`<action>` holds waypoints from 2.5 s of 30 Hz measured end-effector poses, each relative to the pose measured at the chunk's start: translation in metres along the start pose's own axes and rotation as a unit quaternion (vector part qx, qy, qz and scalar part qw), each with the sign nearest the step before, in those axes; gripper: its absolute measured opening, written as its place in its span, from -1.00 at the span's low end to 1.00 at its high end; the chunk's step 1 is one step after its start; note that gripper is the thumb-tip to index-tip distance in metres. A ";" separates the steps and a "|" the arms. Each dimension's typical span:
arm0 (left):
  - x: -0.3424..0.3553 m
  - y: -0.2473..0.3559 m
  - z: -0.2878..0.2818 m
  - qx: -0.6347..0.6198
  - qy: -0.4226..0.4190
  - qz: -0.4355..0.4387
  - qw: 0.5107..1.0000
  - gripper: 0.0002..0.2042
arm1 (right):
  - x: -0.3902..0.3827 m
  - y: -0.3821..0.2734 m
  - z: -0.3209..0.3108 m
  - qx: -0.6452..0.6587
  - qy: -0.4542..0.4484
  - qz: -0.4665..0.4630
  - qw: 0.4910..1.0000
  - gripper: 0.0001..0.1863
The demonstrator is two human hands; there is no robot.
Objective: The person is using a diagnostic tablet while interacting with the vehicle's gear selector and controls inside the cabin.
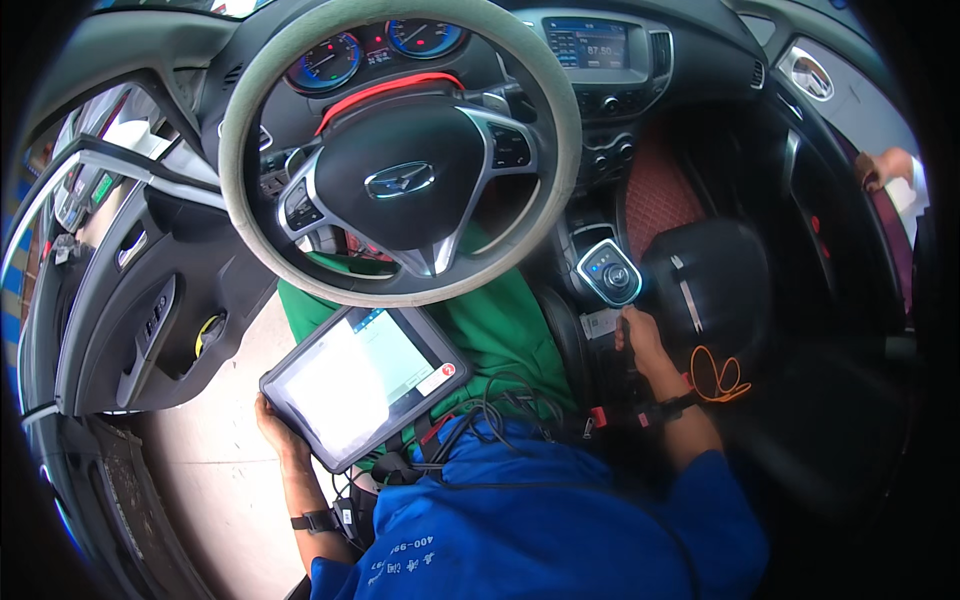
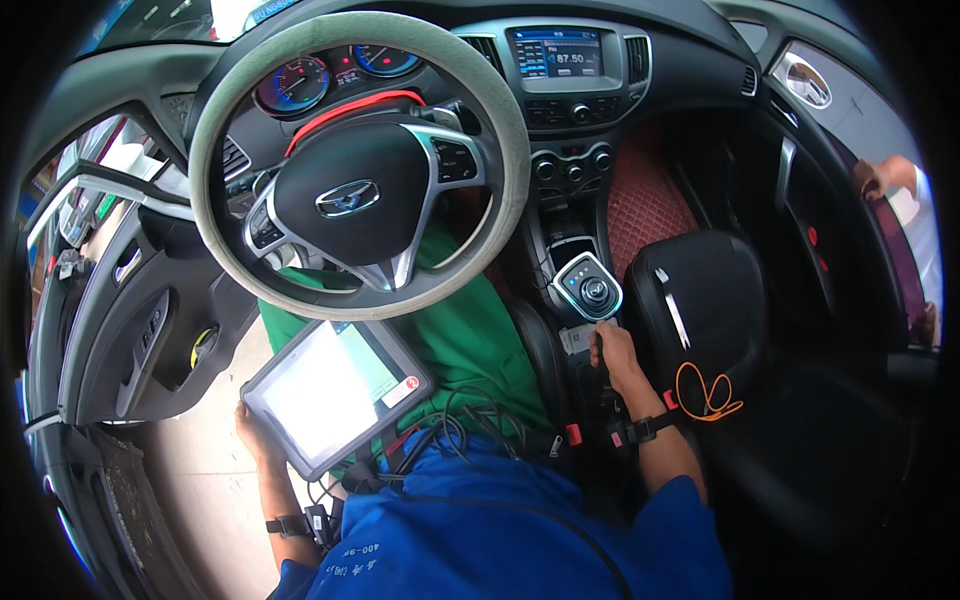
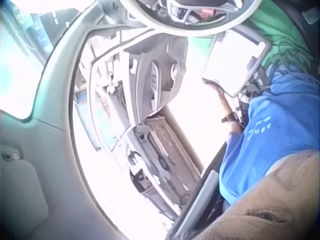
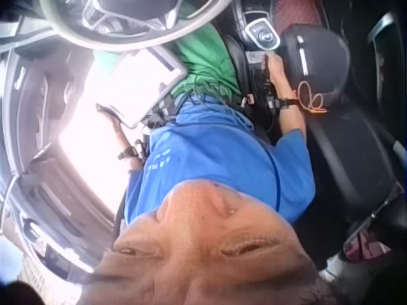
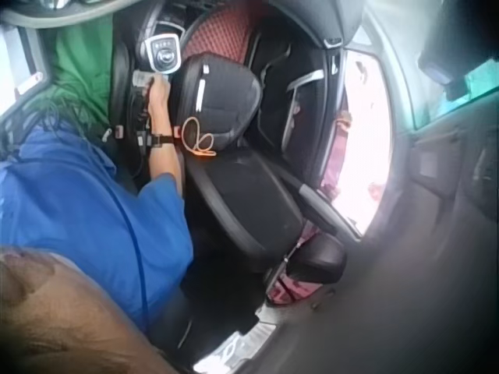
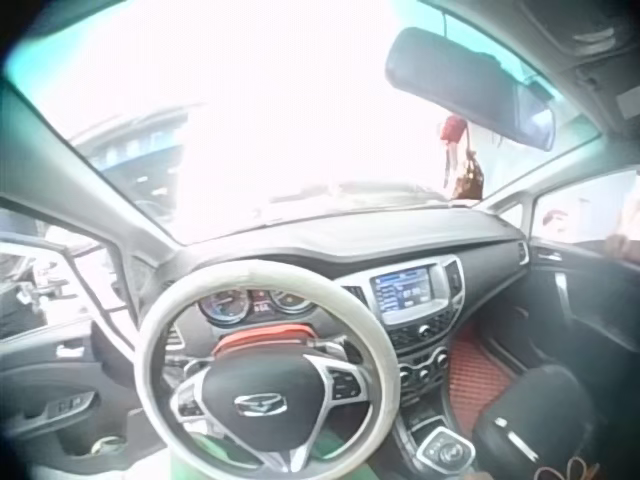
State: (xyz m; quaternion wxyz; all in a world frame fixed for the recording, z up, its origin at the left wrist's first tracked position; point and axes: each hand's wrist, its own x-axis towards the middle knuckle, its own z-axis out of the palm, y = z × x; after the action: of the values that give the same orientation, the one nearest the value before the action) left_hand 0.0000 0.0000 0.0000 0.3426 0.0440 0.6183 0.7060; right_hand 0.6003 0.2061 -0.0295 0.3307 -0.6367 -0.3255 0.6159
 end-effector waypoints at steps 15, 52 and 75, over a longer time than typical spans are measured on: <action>0.001 0.007 -0.001 -0.002 -0.037 -0.008 0.999 -0.49 | -0.004 -0.002 0.013 0.018 0.029 -0.028 0.999 -0.69; -0.047 0.032 0.048 0.172 -0.018 0.034 0.984 -0.12 | 0.004 0.004 0.017 -0.043 0.098 -0.079 0.991 -0.57; 0.007 0.014 0.006 0.014 -0.225 -0.105 0.969 -0.29 | 0.001 0.004 0.017 -0.013 0.114 -0.050 0.992 -0.60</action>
State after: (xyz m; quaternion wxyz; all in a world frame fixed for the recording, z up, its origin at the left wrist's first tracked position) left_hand -0.0079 0.0091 0.0117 0.5444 0.1413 0.5363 0.6293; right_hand 0.5829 0.2054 -0.0339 0.3879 -0.6900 -0.3249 0.5176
